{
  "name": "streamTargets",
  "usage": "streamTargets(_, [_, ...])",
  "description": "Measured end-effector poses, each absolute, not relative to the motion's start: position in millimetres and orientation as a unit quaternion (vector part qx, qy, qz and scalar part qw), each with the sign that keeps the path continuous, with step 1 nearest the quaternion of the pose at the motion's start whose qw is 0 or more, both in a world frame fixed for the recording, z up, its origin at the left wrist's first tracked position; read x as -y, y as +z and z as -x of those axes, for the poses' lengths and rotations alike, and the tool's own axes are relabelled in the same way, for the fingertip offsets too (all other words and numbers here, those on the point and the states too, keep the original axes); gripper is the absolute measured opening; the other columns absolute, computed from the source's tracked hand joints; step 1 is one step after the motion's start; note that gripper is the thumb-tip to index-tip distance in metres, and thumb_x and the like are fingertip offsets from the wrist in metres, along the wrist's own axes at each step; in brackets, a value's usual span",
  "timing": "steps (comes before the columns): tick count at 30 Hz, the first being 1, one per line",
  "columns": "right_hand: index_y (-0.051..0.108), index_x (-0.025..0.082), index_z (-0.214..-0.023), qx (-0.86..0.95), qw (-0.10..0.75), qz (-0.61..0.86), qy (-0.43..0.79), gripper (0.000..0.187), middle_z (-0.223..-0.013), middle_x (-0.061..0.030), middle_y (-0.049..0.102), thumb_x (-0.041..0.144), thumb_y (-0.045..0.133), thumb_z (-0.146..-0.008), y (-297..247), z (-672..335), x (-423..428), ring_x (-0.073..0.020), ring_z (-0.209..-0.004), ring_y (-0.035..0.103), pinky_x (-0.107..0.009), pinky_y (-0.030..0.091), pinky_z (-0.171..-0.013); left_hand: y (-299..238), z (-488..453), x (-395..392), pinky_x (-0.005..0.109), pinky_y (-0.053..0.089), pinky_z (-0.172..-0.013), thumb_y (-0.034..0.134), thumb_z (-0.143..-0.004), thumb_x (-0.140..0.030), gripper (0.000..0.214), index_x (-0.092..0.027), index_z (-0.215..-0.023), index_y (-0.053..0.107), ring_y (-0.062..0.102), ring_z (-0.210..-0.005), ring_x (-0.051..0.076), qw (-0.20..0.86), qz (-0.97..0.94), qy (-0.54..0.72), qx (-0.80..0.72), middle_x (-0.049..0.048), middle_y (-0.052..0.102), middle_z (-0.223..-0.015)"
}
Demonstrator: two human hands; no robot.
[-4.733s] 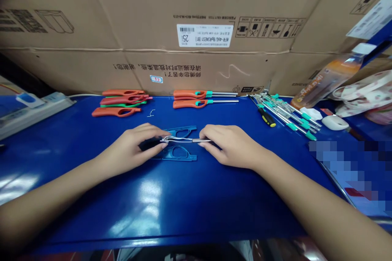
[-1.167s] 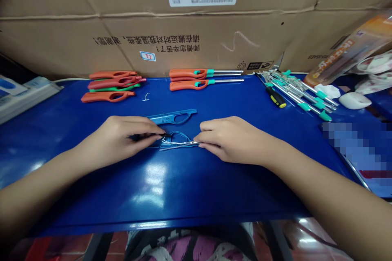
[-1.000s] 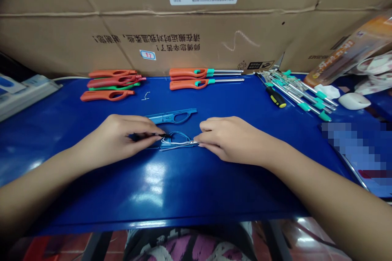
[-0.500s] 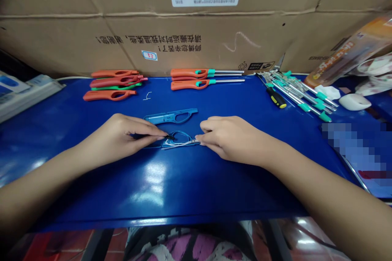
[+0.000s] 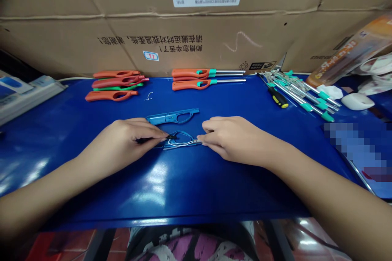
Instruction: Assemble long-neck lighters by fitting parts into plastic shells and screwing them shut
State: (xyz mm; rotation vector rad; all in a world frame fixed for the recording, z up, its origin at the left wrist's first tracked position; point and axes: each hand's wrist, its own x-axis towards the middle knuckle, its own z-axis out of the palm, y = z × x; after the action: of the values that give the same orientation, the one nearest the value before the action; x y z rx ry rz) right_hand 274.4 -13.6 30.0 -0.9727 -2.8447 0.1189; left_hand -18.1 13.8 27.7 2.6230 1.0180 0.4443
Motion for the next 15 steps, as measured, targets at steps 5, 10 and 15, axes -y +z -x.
streamTargets(5, [0.075, 0.022, -0.105, 0.943, 0.064, 0.325, 0.04, 0.026, -0.083, -0.0033, 0.059, 0.024, 0.049, -0.102, 29.9, -274.6, 13.6, -0.0169, -0.076, 0.054, -0.029, 0.035, -0.064, 23.1, 16.6, -16.1, 0.032, 0.057, -0.079, 0.07, -0.089, -0.021, 0.014, -0.025, -0.093, 0.082, 0.071, -0.087, 0.019, 0.217, -0.876, 0.192, -0.385, 0.0012, 0.079, -0.095])
streamTargets(10, [0.075, 0.022, -0.108, 0.943, 0.063, 0.325, 0.035, 0.027, -0.083, -0.0038, 0.06, 0.024, 0.048, -0.102, 29.6, -274.7, 13.4, -0.0172, -0.077, 0.055, -0.029, 0.035, -0.063, 16.3, 18.4, -23.1, 0.026, 0.054, -0.061, 0.076, -0.084, -0.032, 0.009, -0.027, -0.088, 0.083, 0.071, -0.072, 0.016, 0.306, -0.821, 0.202, -0.437, 0.0003, 0.078, -0.087])
streamTargets(15, [0.075, 0.022, -0.106, 0.943, 0.061, 0.326, 0.035, 0.026, -0.083, -0.0033, 0.059, 0.024, 0.049, -0.102, 29.5, -274.7, 14.5, -0.0172, -0.077, 0.054, -0.029, 0.035, -0.064, 20.9, 18.6, -21.9, 0.028, 0.058, -0.075, 0.074, -0.087, -0.03, 0.01, -0.025, -0.089, 0.082, 0.073, -0.079, 0.017, 0.284, -0.846, 0.193, -0.407, 0.0008, 0.079, -0.092])
